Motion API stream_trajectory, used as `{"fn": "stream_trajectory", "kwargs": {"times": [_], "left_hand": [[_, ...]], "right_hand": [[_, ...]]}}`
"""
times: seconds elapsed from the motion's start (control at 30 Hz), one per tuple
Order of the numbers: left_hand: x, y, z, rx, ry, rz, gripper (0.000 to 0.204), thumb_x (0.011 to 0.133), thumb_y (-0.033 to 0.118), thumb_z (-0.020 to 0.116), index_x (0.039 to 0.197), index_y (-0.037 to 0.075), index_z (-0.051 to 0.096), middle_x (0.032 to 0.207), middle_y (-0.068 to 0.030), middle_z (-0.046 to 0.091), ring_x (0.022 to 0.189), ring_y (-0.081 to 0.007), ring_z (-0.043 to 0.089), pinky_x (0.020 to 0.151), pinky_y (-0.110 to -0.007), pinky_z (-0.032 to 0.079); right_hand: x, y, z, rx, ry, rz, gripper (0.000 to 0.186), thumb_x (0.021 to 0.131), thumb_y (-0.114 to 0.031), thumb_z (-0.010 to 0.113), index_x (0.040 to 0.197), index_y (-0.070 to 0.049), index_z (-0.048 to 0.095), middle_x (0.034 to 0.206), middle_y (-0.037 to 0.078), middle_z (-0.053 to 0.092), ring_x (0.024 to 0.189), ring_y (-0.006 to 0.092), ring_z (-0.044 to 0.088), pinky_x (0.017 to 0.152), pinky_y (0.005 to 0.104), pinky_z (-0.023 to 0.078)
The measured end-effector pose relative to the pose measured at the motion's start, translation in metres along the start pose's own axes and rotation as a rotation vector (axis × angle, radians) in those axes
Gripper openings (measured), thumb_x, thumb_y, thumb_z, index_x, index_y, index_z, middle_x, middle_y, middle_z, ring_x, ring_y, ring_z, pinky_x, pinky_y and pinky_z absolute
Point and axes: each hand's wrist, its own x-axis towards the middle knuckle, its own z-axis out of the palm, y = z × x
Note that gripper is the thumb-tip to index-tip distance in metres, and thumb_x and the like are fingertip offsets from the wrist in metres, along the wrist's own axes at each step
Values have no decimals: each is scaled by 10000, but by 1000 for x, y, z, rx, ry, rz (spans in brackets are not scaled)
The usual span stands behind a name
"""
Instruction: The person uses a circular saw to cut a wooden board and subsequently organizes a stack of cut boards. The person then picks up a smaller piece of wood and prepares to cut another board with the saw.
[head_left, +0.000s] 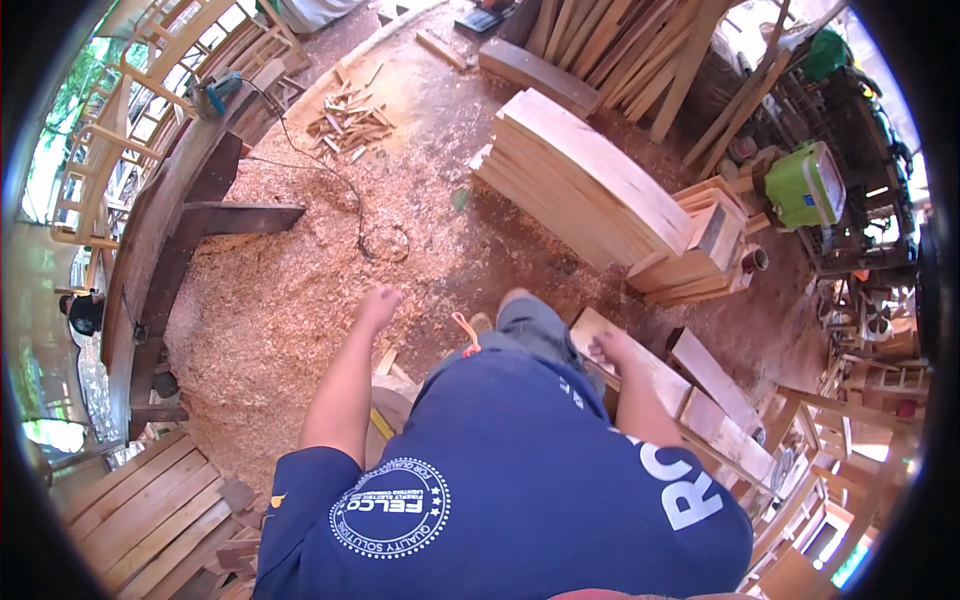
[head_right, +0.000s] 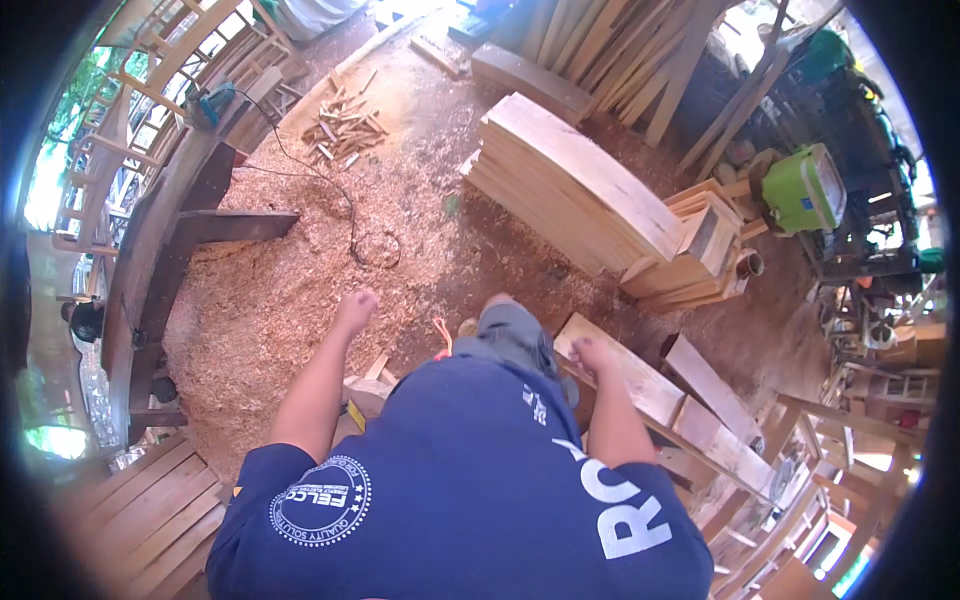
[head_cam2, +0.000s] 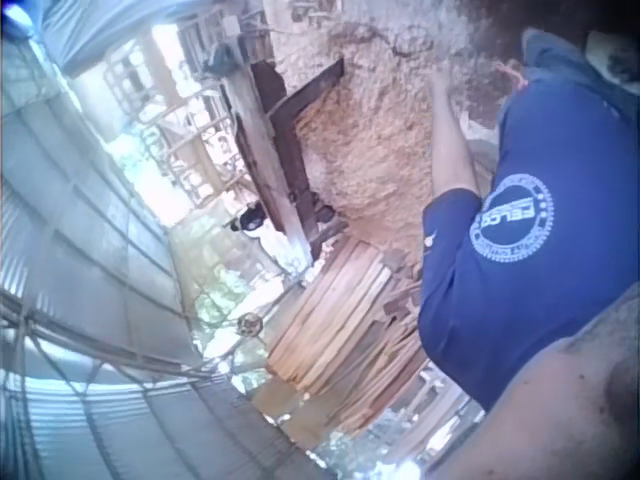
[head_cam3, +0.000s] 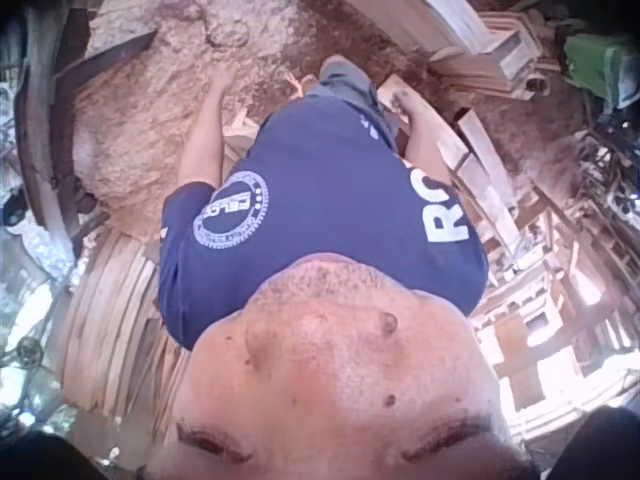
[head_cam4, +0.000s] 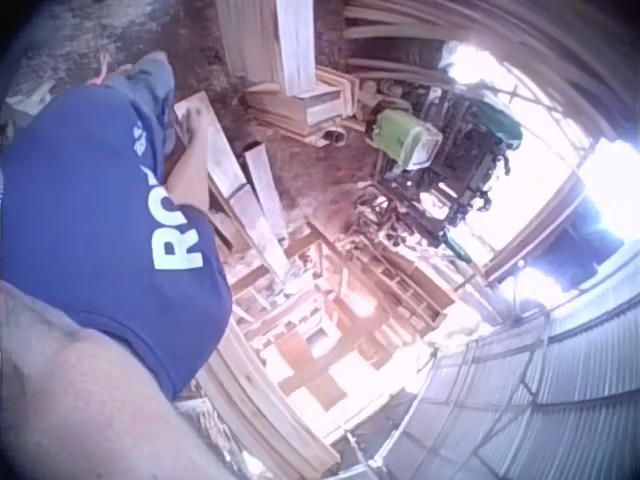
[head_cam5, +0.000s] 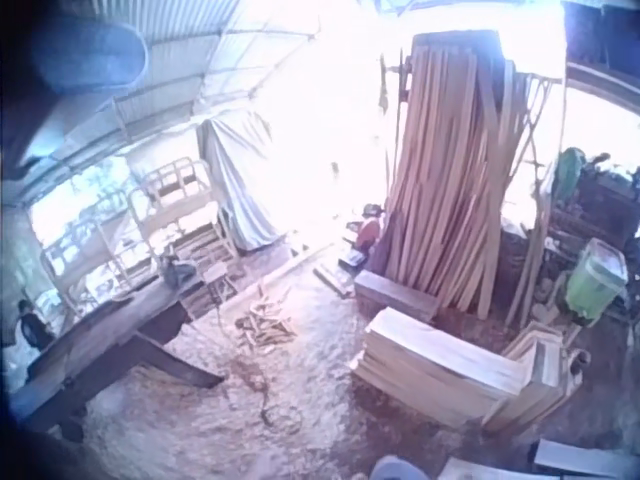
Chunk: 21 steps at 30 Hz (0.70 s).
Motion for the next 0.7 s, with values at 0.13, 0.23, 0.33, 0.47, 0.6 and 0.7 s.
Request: {"fn": "stream_trajectory", "kwargs": {"times": [0.13,0.23,0.33,0.47,0.6,0.7], "left_hand": [[45,6,-15,-423,24,-30,497,957,397,667,1246,-3,725,1148,-183,775,1034,-332,743,937,-421,563],[71,22,13,-343,-6,69,379,1008,315,675,1211,2,740,1075,-91,783,944,-201,730,830,-352,569],[64,-7,-2,-77,-171,-5,370,956,360,674,1140,58,783,1092,-228,759,1013,-326,748,904,-429,570],[86,-3,-45,-100,-188,-126,364,952,350,679,1151,65,786,1077,-205,774,1000,-304,754,892,-428,572],[114,38,-87,-118,-252,-374,367,963,320,673,1208,67,776,1089,-145,804,1007,-254,758,906,-421,566],[180,8,-95,-381,-63,-477,375,969,334,663,1226,84,772,1086,-149,802,1007,-249,759,894,-402,567]], "right_hand": [[27,-147,23,0,-4,-70,188,1011,-247,663,1027,-63,696,826,35,700,645,131,639,540,295,517],[91,-178,-6,248,-124,-36,198,982,-218,684,1045,-31,705,792,41,685,595,125,614,494,299,485],[109,-261,29,11,-103,45,225,992,-230,692,1137,-58,710,805,24,685,603,110,612,494,267,467],[152,-360,45,-192,-177,43,254,983,-243,702,1141,-46,735,793,35,698,563,123,605,510,295,502],[218,-443,35,-348,-149,-40,279,987,-275,689,1141,-48,742,822,47,728,587,139,628,544,328,542],[243,-540,50,-421,-135,-206,321,997,-305,673,1177,-47,731,873,68,749,663,156,679,608,334,574]]}}
